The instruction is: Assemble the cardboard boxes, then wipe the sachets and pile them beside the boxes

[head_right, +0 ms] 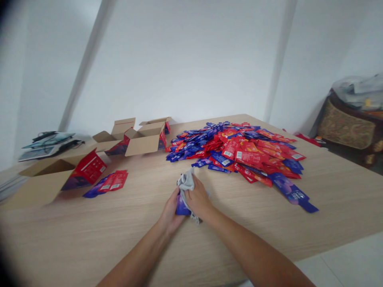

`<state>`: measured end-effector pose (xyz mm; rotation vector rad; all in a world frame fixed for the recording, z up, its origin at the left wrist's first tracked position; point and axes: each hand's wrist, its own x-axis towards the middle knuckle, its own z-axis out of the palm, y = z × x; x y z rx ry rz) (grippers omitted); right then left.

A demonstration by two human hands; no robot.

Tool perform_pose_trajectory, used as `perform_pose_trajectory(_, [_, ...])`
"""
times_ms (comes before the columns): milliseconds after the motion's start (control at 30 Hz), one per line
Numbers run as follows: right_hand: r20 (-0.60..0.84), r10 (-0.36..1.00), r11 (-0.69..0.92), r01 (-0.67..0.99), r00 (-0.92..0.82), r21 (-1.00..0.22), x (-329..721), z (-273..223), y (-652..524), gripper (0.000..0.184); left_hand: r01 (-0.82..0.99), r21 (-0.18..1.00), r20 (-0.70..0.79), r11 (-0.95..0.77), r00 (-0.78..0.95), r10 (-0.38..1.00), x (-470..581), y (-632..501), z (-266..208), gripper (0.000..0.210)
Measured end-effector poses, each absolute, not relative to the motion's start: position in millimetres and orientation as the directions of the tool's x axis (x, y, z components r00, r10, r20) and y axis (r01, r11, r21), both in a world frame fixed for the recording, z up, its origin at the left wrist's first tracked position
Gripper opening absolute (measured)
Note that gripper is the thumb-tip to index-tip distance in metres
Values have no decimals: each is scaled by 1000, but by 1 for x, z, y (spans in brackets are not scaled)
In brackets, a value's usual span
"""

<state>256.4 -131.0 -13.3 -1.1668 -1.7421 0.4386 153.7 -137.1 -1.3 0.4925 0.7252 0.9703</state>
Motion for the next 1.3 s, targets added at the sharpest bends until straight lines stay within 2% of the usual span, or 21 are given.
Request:
perform_pose_trajectory(67, [406, 914, 361, 420, 18, -832, 262, -18, -123, 36, -511, 745, -293, 429, 326, 899, 157, -141, 0, 36])
perform_pose_trajectory(167, [219, 972, 204, 162, 80, -965, 263, -17, -124, 36, -461, 834, -235, 304, 203, 951, 158, -140, 1, 40])
perform_pose_trajectory(233, [134, 991, 134, 1, 19, -991, 258, -15, -131, 38, -449, 866, -197, 219, 96, 976, 155, -134, -1, 41])
perform_pose_trajectory(300, [124, 988, 116, -86, -96, -989, 252, -13, -137, 38, -435, 890, -157, 136, -14, 987, 149, -126, -5, 41])
perform_pose_trajectory(400, [217, 962, 204, -91, -164, -975, 247, -12, -139, 37, -370, 927, -108, 56, -120, 987, 142, -117, -11, 41])
perform_pose_trajectory(500, [286, 952, 293, 48, -111, -955, 249, -11, -135, 28, -317, 948, -74, 31, -124, 990, 142, -116, -16, 43])
perform_pose_trajectory(600, [230, 972, 235, 215, -50, -948, 254, -11, -132, 25, -314, 948, -75, 42, -93, 993, 145, -115, -16, 45])
perform_pose_trajectory(733, [134, 991, 125, 207, 29, -970, 264, -10, -131, 35, -306, 951, -96, 44, -155, 983, 128, -97, -7, 45])
perform_pose_trajectory(800, [115, 988, 97, 160, 105, -982, 271, -9, -128, 38, -198, 978, -103, 68, -177, 979, 108, -80, 0, 47])
perform_pose_trajectory(867, [107, 977, 85, 120, 182, -989, 278, -9, -124, 38, 33, 998, -41, 48, -186, 982, 85, -62, 7, 49])
perform_pose_trajectory(933, [118, 970, 94, 117, 212, -989, 282, -11, -120, 37, 338, 940, 133, -51, -226, 965, 65, -49, 8, 51])
perform_pose_trajectory(967, [123, 972, 98, 131, 201, -986, 283, -13, -119, 37, 484, 868, 243, -114, -212, 947, 58, -47, 6, 53])
perform_pose_trajectory(1033, [139, 979, 112, 176, 150, -978, 280, -16, -119, 37, 687, 687, 387, -238, -68, 920, 50, -51, -4, 57])
perform_pose_trajectory(1100, [156, 983, 132, 225, 96, -966, 277, -18, -120, 37, 765, 542, 379, -349, 148, 914, 49, -60, -18, 55])
perform_pose_trajectory(1167, [182, 981, 156, 295, 65, -943, 275, -18, -123, 37, 804, 451, 304, -387, 270, 914, 48, -68, -29, 50])
perform_pose_trajectory(1300, [224, 972, 172, 422, 76, -890, 277, -16, -125, 38, 896, 306, 247, -321, 252, 936, 22, -55, -30, 42])
